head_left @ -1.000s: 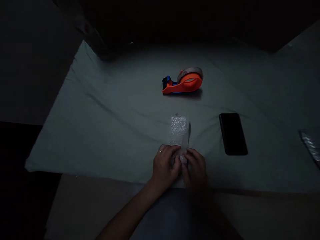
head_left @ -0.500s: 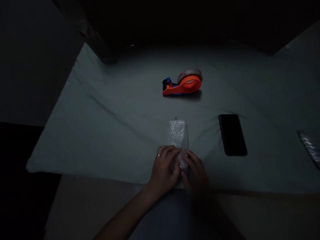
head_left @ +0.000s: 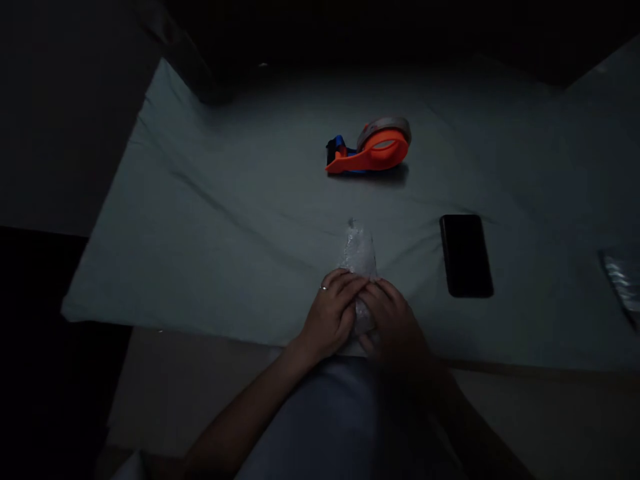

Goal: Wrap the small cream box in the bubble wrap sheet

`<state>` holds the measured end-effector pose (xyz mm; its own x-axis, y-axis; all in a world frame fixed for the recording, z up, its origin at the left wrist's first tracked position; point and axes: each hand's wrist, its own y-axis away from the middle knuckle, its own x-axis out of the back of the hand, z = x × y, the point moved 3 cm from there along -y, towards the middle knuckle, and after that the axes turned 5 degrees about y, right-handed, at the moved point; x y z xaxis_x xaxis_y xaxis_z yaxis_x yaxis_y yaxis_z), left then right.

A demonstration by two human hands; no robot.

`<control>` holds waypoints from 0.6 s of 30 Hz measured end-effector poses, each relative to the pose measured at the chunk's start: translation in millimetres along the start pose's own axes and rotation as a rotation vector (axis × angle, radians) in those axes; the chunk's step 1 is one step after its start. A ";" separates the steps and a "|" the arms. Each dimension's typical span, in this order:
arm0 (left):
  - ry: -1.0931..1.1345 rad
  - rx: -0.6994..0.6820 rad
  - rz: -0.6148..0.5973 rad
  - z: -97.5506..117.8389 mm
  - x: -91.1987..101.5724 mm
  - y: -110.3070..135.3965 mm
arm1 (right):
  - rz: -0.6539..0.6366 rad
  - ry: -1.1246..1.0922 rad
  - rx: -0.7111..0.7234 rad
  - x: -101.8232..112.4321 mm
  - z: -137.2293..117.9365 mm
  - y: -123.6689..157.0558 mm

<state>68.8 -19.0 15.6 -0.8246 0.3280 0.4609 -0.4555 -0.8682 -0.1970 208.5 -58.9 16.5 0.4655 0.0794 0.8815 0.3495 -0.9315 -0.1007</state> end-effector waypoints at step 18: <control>0.011 0.090 -0.012 -1.2 17.4 1.0 | 0.113 -0.074 0.127 6.5 -4.4 17.4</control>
<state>53.6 -13.7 22.4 -0.8232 0.3420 0.4532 -0.4337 -0.8939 -0.1132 214.1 -76.2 22.5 0.5644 0.0066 0.8255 0.3894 -0.8839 -0.2591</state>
